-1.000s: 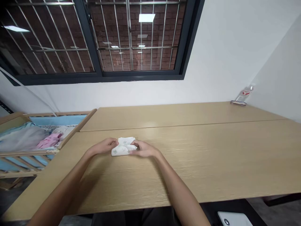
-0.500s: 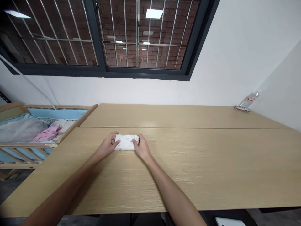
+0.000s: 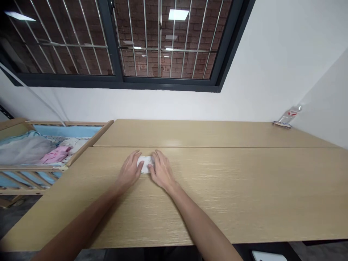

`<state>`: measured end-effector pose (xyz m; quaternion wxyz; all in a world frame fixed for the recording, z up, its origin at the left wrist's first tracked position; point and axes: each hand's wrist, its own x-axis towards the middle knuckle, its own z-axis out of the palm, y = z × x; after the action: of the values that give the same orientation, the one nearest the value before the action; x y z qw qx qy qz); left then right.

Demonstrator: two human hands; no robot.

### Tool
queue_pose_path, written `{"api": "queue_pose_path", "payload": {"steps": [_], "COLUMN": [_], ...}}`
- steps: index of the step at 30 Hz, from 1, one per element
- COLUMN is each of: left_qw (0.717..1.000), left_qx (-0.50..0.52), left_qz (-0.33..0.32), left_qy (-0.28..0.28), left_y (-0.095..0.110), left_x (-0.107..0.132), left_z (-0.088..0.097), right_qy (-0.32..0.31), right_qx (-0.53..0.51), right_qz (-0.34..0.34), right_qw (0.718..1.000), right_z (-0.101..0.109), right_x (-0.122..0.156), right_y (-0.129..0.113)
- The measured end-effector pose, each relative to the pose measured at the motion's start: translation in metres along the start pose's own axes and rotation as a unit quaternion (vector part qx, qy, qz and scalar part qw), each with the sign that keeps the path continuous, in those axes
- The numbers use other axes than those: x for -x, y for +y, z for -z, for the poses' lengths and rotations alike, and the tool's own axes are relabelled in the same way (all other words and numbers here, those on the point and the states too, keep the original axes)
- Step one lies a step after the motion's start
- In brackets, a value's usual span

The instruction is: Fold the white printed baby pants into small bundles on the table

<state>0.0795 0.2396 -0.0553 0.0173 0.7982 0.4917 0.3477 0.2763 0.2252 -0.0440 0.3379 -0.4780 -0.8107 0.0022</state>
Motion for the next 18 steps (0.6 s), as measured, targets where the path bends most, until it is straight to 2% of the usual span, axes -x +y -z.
{"api": "queue_pose_path", "payload": {"steps": [2,4,7,10,18], "left_qw": [0.998,0.995,0.992,0.991,0.993], "left_qx": [-0.012,-0.025,-0.04,-0.047,-0.081], "left_qz": [-0.057,-0.084,-0.077,-0.066,-0.016], "left_qy": [-0.011,-0.049,-0.094,-0.11,-0.085], "left_y": [0.008,0.014,0.015,0.01,-0.004], "left_x": [0.003,0.008,0.016,0.021,0.027], "left_z": [-0.006,-0.014,-0.024,-0.027,-0.032], "right_qy": [-0.059,-0.106,-0.134,-0.139,-0.157], "right_qx": [0.013,0.023,0.032,0.035,0.023], "right_qz": [0.036,0.052,0.038,0.02,-0.025], "right_qw": [0.997,0.993,0.99,0.99,0.987], "right_z": [-0.002,-0.007,-0.013,-0.013,-0.007], "right_x": [0.0,0.0,0.002,0.003,0.01], "right_y": [-0.003,-0.003,-0.001,-0.001,0.011]}}
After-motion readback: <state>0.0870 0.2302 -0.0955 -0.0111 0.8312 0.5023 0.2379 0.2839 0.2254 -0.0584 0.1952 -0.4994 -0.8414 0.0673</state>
